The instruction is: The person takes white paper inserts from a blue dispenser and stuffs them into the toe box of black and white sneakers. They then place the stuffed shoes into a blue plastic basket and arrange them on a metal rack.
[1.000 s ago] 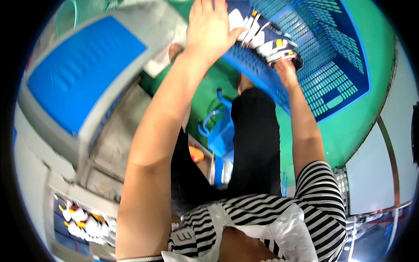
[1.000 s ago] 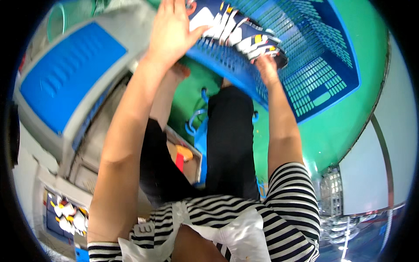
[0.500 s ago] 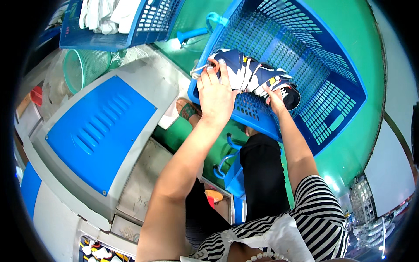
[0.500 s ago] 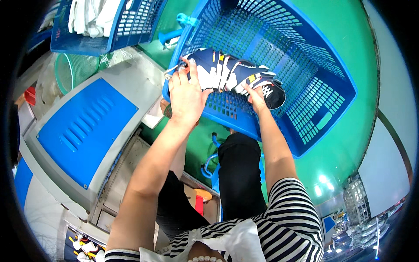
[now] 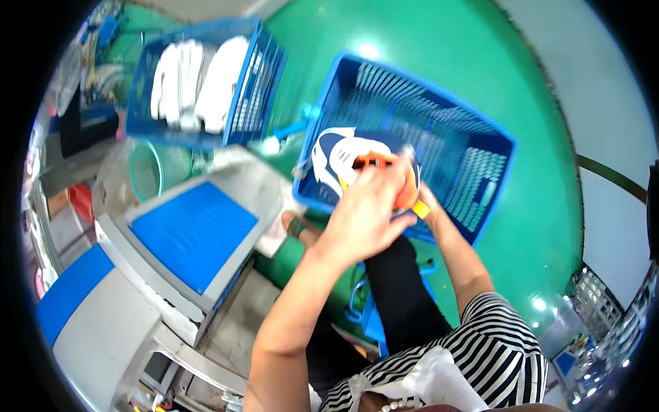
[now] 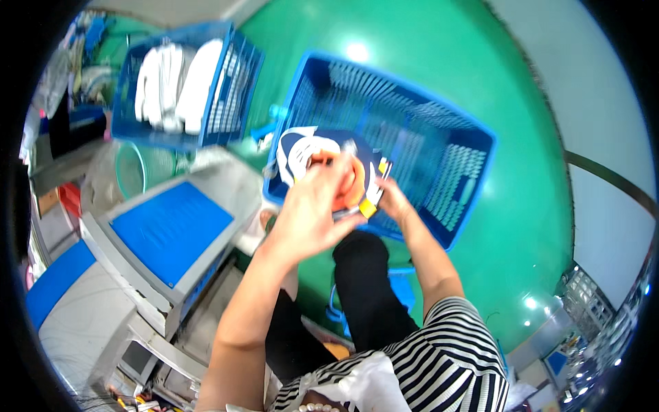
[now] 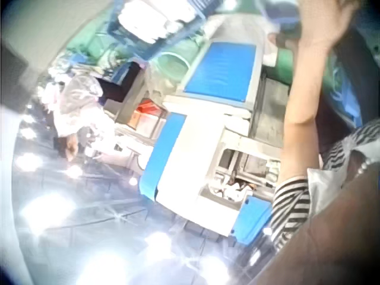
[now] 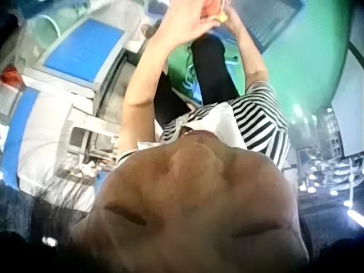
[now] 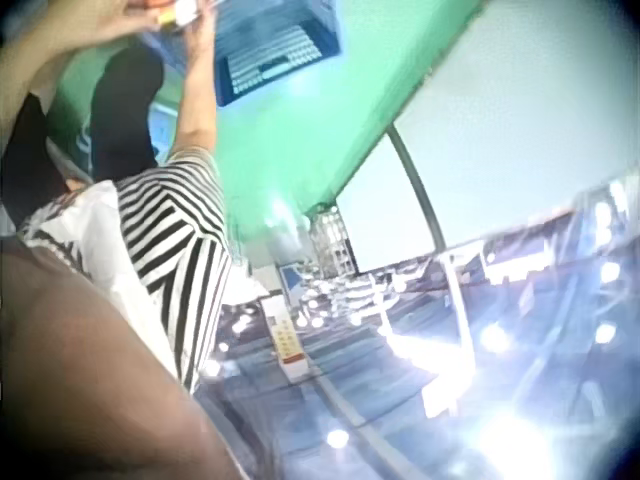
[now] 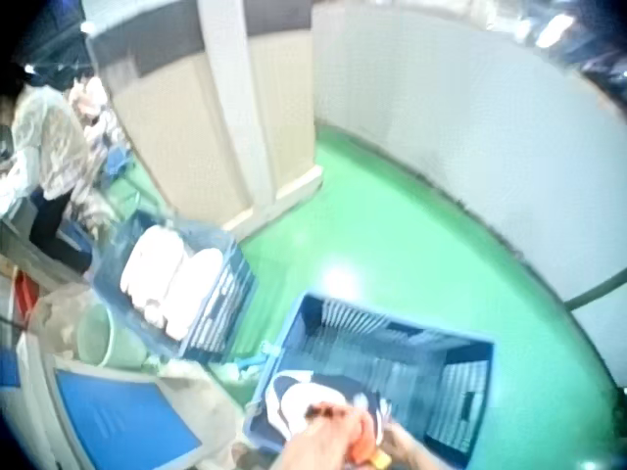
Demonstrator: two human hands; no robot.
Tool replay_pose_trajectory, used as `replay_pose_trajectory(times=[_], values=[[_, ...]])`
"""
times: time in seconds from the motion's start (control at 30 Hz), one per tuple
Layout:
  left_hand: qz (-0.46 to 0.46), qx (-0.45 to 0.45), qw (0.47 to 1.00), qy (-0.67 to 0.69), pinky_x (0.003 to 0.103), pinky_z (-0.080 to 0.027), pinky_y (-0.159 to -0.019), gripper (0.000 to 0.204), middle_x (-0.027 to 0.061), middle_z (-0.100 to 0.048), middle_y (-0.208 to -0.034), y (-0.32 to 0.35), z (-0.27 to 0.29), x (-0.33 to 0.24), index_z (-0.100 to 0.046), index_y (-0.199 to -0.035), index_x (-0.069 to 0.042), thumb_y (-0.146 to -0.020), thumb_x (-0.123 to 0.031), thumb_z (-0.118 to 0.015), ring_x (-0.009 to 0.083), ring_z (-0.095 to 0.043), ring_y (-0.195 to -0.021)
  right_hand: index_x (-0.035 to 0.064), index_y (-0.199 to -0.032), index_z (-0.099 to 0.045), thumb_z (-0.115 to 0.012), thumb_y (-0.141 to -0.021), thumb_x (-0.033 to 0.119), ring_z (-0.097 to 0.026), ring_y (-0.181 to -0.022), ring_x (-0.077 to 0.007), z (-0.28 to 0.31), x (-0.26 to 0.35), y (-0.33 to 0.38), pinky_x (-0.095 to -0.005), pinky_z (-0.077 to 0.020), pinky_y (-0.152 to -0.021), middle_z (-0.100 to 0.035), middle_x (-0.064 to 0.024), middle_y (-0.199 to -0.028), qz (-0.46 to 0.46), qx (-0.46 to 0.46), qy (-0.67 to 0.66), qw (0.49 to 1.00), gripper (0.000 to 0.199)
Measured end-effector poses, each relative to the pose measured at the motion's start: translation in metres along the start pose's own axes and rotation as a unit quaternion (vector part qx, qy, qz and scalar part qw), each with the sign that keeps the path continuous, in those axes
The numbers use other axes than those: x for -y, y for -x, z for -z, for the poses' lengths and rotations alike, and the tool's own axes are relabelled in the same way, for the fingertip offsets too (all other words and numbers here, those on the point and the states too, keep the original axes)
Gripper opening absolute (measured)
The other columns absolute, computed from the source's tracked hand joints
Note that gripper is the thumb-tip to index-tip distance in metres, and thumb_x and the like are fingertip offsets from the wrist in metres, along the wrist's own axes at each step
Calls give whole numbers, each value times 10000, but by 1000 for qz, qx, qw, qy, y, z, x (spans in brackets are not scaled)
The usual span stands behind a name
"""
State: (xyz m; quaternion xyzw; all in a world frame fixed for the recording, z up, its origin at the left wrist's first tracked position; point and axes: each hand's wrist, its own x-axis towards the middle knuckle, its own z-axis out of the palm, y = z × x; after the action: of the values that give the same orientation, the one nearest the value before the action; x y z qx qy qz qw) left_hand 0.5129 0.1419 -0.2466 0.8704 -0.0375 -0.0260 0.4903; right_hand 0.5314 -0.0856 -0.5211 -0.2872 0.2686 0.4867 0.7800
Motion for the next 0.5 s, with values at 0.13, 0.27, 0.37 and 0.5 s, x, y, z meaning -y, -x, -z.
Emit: replay_pose_trajectory(times=[0.13, 0.27, 0.37, 0.5], values=[[-169, -15, 959, -228, 549, -283, -1031, 824, 150, -506, -1241, -2, 22, -122, -403, -1336, -58, -669, -373, -770, 395, -391, -1224, 8, -1130, -584, -633, -839, 217, -623, -998, -208, -76, 47, 94, -369, -482, -917, -636, -92, -1104, 45, 73, 18, 996, 361], [-223, -145, 957, -120, 543, -243, -1065, 899, 217, -267, -1444, 21, 45, -209, -352, -1374, -57, -687, -488, -740, 466, -301, -1296, -5, -1172, -572, -626, -860, 270, -620, -1020, -213, -127, 72, 219, -378, -479, -930, -631, -104, -1137, 98, 91, 118, 984, 419], [-166, -272, 946, -55, 461, -344, -1025, 718, 219, -387, -1363, 56, 57, -248, -362, -1360, -37, -794, -335, -688, 408, -418, -1228, 21, -1231, -535, -618, -867, 339, -624, -1004, -203, -183, 78, 315, -361, -486, -907, -630, -99, -1138, 62, 83, 171, 980, 491], [87, -298, 871, 381, 381, -444, -952, 579, 156, -508, -1274, 99, 56, -261, -405, -1342, -31, -919, -411, -512, 251, -556, -1100, 39, -1198, -557, -449, -942, 494, -636, -955, -183, -181, 64, 407, -263, -470, -858, -639, -97, -1102, -32, 218, 375, 901, 533]])
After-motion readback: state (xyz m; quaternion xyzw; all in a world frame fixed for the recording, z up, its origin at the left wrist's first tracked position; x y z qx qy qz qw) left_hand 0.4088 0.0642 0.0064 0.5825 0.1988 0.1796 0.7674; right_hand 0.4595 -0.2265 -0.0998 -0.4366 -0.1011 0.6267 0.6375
